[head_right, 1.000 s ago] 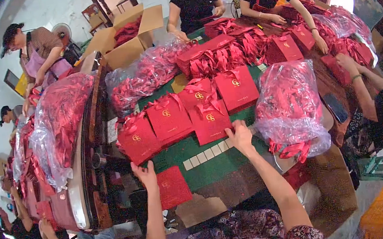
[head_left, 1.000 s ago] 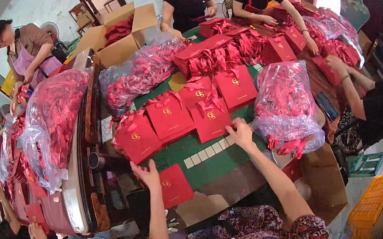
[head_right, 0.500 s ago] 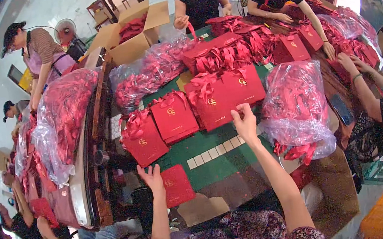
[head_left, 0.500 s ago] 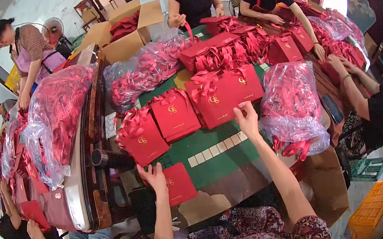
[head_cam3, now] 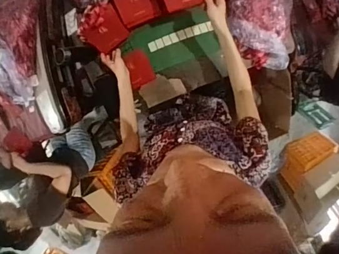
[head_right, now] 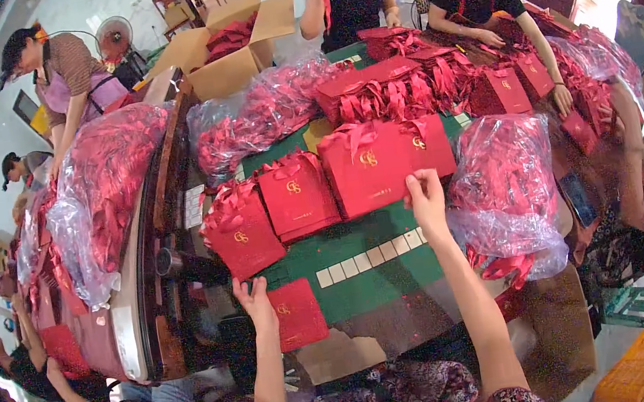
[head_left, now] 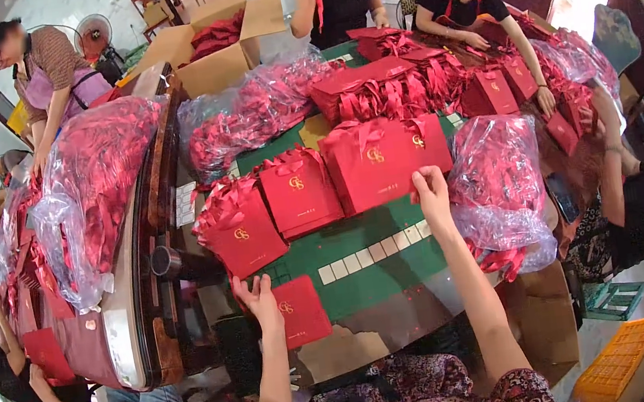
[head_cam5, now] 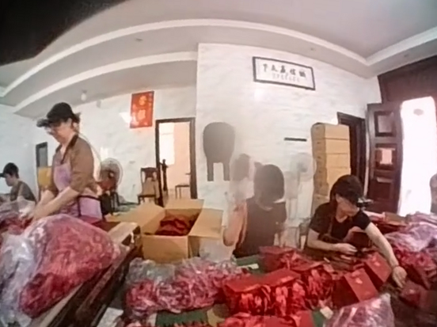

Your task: The person sorts paper gift bags and attaches ribbon handles to the bags by hand.

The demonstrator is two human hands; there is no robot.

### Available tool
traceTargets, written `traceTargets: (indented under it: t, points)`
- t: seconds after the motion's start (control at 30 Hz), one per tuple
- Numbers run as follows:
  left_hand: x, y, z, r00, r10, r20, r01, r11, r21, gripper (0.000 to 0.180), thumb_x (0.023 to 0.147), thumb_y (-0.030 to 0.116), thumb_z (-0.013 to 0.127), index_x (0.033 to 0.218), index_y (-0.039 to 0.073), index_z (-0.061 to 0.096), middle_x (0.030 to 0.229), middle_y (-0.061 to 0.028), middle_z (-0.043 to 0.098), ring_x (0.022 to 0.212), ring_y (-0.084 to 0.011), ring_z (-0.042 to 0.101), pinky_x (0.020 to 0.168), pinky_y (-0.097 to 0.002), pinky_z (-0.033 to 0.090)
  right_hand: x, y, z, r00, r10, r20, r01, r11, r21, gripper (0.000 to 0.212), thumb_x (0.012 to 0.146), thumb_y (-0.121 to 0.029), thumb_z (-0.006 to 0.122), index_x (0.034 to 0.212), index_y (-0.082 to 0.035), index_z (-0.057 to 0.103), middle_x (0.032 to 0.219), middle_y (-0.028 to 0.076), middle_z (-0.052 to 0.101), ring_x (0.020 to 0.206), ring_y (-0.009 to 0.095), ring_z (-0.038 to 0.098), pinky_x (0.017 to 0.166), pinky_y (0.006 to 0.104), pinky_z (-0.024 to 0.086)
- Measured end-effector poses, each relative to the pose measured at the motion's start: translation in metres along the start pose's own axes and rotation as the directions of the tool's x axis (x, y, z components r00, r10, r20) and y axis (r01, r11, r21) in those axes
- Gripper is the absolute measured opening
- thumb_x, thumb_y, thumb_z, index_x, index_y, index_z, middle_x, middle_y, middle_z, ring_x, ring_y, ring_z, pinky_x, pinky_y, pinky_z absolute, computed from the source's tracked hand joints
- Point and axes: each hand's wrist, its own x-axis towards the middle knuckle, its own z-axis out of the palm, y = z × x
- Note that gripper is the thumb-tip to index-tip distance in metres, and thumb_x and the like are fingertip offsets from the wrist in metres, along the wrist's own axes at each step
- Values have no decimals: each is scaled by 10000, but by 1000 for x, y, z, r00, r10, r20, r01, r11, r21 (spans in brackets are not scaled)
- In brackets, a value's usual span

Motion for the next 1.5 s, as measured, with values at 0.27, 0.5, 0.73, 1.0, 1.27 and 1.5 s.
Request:
traceTargets:
  t: [0.27, 0.5, 0.73, 1.0, 1.27, 1.5]
  points:
    - [-2, -1, 11, 995, -84, 59, 94, 975, -199, 871, 884, 7, 673, 1540, 72, 104, 1447, -219, 343, 1233, -253, 472, 1041, -363, 394, 36, 31, 36, 909, -393, 140, 383, 651, -655, 283, 929, -148, 637, 1128, -8, 493, 888, 202, 637, 816, 343, 662, 689, 419, 540]
    - [-10, 17, 19, 991, -96, 95, 120, 951, -286, 862, 910, 3, 644, 1549, 82, 71, 1468, -216, 345, 1267, -260, 464, 1056, -368, 389, 21, 23, 32, 919, -295, 263, 351, 308, -884, 443, 871, -201, 695, 1206, -18, 471, 1166, 231, 492, 823, 446, 640, 667, 506, 541]
    - [-1, 18, 24, 995, -79, 66, 95, 955, -282, 859, 890, 19, 678, 1550, 94, 132, 1465, -205, 324, 1211, -237, 499, 1052, -350, 400, 0, 26, 21, 870, -363, 333, 459, 353, -815, 501, 877, -166, 682, 1295, -21, 446, 1176, 229, 480, 925, 441, 617, 729, 498, 538]
    - [3, 1, 12, 993, -45, 105, 60, 987, -146, 783, 900, 55, 658, 1536, 110, 203, 1472, -216, 345, 1225, -241, 501, 1019, -363, 422, -95, 27, -2, 915, -205, 346, 391, 653, -648, 383, 868, -9, 663, 1230, -60, 551, 1182, 153, 516, 707, 217, 600, 618, 332, 507]
    - [-51, 46, -83, 928, 248, 279, -364, 763, 534, 290, 882, 15, 616, 1167, 67, 615, 1118, -100, 613, 929, -193, 629, 801, -313, 521, -220, 19, -47, 912, -188, 365, 392, 667, -634, 218, 876, 30, 636, 1080, -48, 646, 1057, 116, 546, 742, 192, 566, 619, 291, 491]
    - [-108, 40, -138, 771, 352, 531, -588, 73, 806, 309, 728, 93, 715, 1030, 134, 668, 1028, -80, 510, 993, -305, 497, 818, -439, 407, -289, 10, -53, 904, -136, 405, 362, 746, -559, 175, 879, 46, 633, 1025, -47, 663, 1012, 109, 577, 702, 161, 560, 582, 268, 476]
